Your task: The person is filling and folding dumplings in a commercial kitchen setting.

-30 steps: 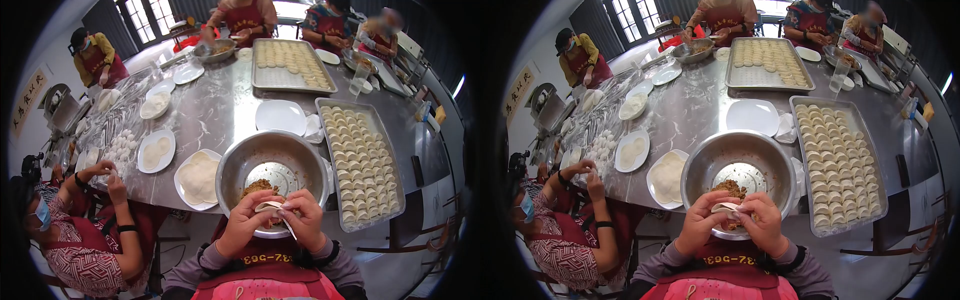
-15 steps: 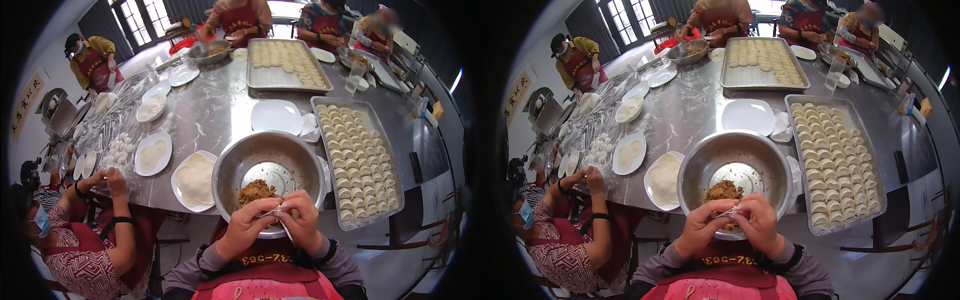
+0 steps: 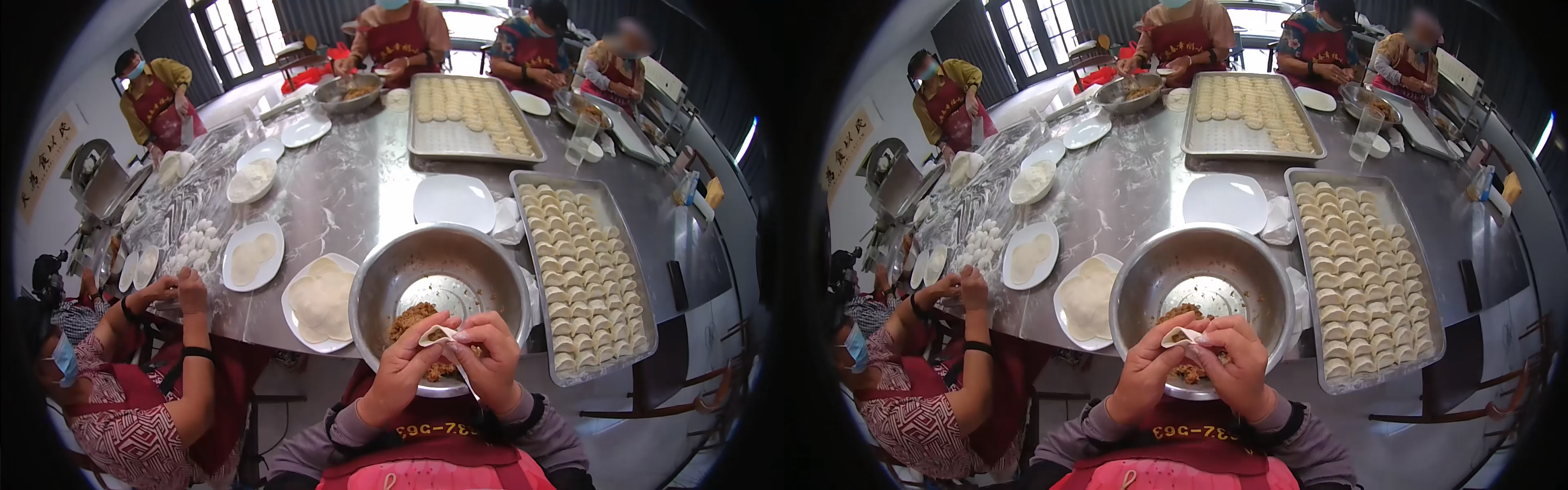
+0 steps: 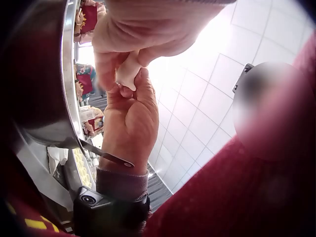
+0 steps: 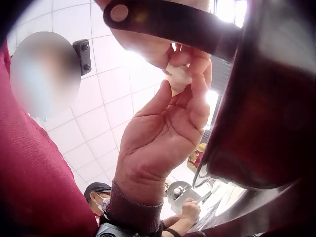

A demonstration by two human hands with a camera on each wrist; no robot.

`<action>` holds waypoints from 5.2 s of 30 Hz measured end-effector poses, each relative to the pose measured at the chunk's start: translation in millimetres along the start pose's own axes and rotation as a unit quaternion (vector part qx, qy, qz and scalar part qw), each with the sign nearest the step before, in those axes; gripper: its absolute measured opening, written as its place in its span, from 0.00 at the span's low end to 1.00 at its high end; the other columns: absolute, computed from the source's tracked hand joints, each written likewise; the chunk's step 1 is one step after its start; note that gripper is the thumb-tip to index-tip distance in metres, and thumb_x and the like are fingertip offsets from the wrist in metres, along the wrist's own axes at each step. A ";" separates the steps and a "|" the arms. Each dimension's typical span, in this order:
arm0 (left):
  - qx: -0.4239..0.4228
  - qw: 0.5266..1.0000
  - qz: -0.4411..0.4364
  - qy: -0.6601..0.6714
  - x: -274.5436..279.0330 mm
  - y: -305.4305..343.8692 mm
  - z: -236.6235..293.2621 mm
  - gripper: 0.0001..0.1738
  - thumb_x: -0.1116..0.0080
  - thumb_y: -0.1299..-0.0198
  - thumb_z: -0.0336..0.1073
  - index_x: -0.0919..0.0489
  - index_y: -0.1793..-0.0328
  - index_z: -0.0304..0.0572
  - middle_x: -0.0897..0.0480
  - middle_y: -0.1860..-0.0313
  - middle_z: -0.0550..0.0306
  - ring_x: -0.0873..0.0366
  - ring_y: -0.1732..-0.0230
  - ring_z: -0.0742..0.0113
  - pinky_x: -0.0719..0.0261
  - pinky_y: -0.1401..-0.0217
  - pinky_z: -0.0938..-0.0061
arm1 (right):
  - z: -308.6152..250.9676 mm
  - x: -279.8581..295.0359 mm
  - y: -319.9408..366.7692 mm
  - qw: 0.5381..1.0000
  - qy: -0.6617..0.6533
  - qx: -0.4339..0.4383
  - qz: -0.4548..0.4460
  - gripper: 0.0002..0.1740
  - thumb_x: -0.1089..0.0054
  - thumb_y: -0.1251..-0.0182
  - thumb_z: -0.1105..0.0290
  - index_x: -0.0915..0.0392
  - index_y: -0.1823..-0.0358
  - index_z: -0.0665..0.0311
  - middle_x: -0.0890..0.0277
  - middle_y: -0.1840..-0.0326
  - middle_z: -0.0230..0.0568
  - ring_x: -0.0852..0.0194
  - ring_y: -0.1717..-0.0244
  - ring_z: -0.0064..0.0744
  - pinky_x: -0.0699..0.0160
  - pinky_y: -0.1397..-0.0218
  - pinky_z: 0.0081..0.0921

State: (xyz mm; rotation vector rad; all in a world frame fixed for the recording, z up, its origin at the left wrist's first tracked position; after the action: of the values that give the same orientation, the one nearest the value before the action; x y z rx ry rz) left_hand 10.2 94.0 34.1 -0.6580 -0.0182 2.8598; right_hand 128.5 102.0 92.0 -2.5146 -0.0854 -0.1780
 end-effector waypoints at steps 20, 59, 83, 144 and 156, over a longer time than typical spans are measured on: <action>-0.015 1.000 -0.003 -0.023 8.5 -0.2 -4.2 0.24 0.55 0.33 0.23 0.37 0.30 0.37 0.23 0.42 0.51 0.25 0.46 0.71 0.25 0.46 0.78 | 18.0 -1.8 10.1 1.000 -0.008 -0.021 -0.020 0.10 0.36 0.49 0.84 0.22 0.64 0.67 0.26 0.62 0.42 0.23 0.64 0.30 0.23 0.63 0.22; 0.020 0.985 -0.059 -0.159 1.8 4.5 -11.7 0.25 0.49 0.37 0.22 0.33 0.32 0.35 0.22 0.49 0.56 0.26 0.49 0.74 0.26 0.47 0.80 | 30.7 1.0 14.7 0.998 -0.029 -0.046 0.010 0.11 0.33 0.50 0.83 0.23 0.64 0.67 0.28 0.62 0.42 0.26 0.68 0.27 0.25 0.69 0.19; -0.001 0.990 -0.061 -0.126 5.0 5.8 -8.8 0.28 0.52 0.34 0.23 0.39 0.28 0.37 0.25 0.41 0.48 0.26 0.42 0.68 0.29 0.41 0.76 | 22.3 -9.4 2.1 0.993 -0.004 -0.083 -0.081 0.16 0.28 0.52 0.75 0.23 0.61 0.65 0.32 0.58 0.39 0.31 0.67 0.22 0.28 0.63 0.19; 0.089 0.958 -0.059 0.268 -21.0 2.2 -23.4 0.26 0.43 0.36 0.40 0.38 0.37 0.44 0.32 0.39 0.52 0.33 0.37 0.62 0.35 0.32 0.62 | 28.2 -3.1 16.8 0.988 -0.121 -0.091 0.001 0.15 0.43 0.39 0.80 0.19 0.51 0.65 0.29 0.38 0.50 0.33 0.35 0.44 0.36 0.33 0.34; 0.114 0.931 -0.083 0.336 -30.2 5.3 -27.1 0.29 0.48 0.33 0.50 0.40 0.34 0.44 0.31 0.38 0.53 0.34 0.35 0.61 0.39 0.29 0.61 | 13.5 6.6 12.3 0.999 0.036 0.021 -0.005 0.25 0.45 0.33 0.57 0.26 0.42 0.68 0.30 0.36 0.51 0.39 0.32 0.50 0.42 0.31 0.41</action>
State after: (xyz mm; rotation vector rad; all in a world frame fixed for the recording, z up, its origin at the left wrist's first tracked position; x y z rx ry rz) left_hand 47.5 81.8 22.4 -1.4532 0.3377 2.2863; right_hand 137.7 100.0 75.0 -2.4634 -0.0711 -0.2679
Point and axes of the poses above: each hand's wrist, its own y-axis away from the middle knuckle, its own x-axis out of the back of the hand, z = x × y, the point moved 10 cm from there along -y, towards the middle knuckle
